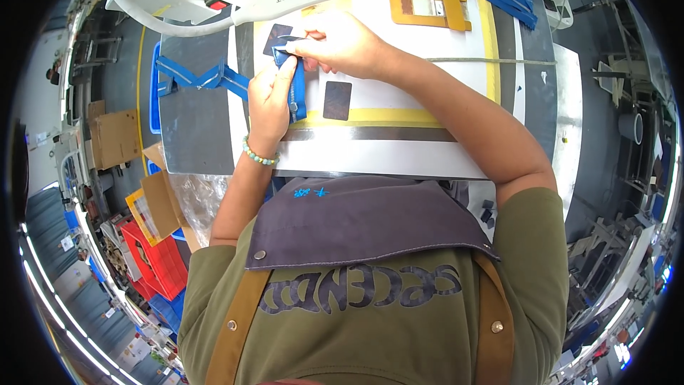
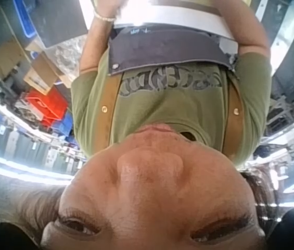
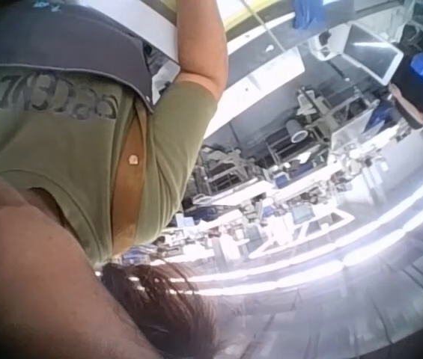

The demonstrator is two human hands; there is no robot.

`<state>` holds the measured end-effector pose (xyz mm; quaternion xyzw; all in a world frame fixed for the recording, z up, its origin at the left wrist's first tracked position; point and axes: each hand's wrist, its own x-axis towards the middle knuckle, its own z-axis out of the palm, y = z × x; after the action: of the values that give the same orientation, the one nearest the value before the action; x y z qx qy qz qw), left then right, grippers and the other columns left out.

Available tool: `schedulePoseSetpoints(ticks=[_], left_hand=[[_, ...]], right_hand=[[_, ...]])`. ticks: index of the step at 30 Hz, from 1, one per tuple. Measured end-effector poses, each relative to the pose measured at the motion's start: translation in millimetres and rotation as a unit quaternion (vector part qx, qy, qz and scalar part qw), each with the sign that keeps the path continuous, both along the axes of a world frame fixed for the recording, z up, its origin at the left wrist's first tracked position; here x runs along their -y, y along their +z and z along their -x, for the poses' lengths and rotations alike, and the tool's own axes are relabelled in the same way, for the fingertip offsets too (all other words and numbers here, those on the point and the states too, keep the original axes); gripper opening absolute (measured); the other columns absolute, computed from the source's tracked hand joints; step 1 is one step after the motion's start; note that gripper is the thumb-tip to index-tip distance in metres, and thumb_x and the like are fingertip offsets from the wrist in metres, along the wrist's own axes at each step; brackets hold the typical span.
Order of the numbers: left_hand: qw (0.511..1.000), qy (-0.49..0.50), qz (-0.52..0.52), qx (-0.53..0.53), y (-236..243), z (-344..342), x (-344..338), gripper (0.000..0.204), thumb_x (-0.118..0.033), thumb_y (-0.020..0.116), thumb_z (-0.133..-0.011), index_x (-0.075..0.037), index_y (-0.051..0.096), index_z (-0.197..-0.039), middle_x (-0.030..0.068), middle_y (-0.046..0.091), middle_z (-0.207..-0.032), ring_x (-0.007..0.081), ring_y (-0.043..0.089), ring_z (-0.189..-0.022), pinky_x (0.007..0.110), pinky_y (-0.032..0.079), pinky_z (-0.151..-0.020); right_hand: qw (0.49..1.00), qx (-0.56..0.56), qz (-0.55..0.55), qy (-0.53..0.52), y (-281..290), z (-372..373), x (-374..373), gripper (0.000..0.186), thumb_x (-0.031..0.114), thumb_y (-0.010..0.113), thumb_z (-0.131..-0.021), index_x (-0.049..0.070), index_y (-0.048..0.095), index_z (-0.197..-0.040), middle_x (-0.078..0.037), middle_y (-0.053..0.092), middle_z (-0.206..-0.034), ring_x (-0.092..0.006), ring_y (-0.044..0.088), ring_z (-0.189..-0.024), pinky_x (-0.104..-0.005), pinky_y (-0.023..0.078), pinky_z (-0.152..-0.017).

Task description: Sewing blue zippers onto small black leather rectangles using an industrial sewing machine.

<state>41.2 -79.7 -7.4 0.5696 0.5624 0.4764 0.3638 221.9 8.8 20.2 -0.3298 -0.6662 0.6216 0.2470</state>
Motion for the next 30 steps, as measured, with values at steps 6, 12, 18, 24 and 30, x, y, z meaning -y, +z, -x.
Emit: schedulePoseSetpoints(ticks=[6,12,18,24,30], left_hand=[[1.0,-0.009,-0.005,0.008,0.5,1.7,-1.1,0.038,-0.02,0.061,-0.107,-0.002,0.054,-0.075,-0.0012,0.047,-0.063,0.007,0.038,-0.058,0.03,0.03,-0.052],[0.992,-0.088,0.081,0.038,4.3,16.6,-5.9,0.035,-0.028,0.054,-0.112,-0.002,0.063,-0.09,0.0047,0.065,-0.069,0.0095,0.062,-0.059,0.024,0.047,-0.055],[0.984,-0.119,0.111,0.071,15.7,15.3,-7.0,0.036,-0.029,0.052,-0.113,-0.003,0.062,-0.091,0.0048,0.067,-0.07,0.0088,0.062,-0.06,0.024,0.047,-0.056],[0.989,-0.103,0.1,0.04,11.6,13.3,-4.9,0.034,-0.028,0.05,-0.113,-0.002,0.063,-0.096,0.0049,0.068,-0.072,0.0093,0.062,-0.061,0.024,0.048,-0.057],[0.986,-0.121,0.101,0.044,7.4,18.3,-5.6,0.035,-0.027,0.049,-0.114,0.0,0.065,-0.1,0.0054,0.068,-0.074,0.0101,0.062,-0.062,0.024,0.048,-0.058]], right_hand=[[0.998,-0.002,-0.06,0.011,0.5,-1.4,-0.8,0.024,0.028,0.069,-0.102,0.005,0.07,-0.093,-0.003,0.069,-0.074,-0.0075,0.058,-0.06,-0.0244,0.047,-0.055],[0.958,0.019,-0.284,-0.014,-1.2,-3.4,5.3,0.019,0.022,0.07,-0.101,0.003,0.069,-0.098,-0.008,0.071,-0.08,-0.0176,0.066,-0.068,-0.0298,0.053,-0.065],[0.909,0.061,-0.403,-0.088,-3.9,1.9,15.1,0.018,0.021,0.072,-0.097,0.003,0.07,-0.099,-0.014,0.073,-0.086,-0.0292,0.069,-0.076,-0.0359,0.056,-0.073],[0.904,0.072,-0.411,-0.094,-5.5,3.2,17.0,0.02,0.022,0.073,-0.094,0.003,0.071,-0.098,-0.014,0.074,-0.087,-0.0296,0.07,-0.078,-0.0372,0.057,-0.074],[0.891,0.078,-0.435,-0.102,-9.2,6.9,17.4,0.025,0.028,0.075,-0.09,0.003,0.073,-0.094,-0.013,0.072,-0.082,-0.0294,0.071,-0.075,-0.0379,0.057,-0.069]])
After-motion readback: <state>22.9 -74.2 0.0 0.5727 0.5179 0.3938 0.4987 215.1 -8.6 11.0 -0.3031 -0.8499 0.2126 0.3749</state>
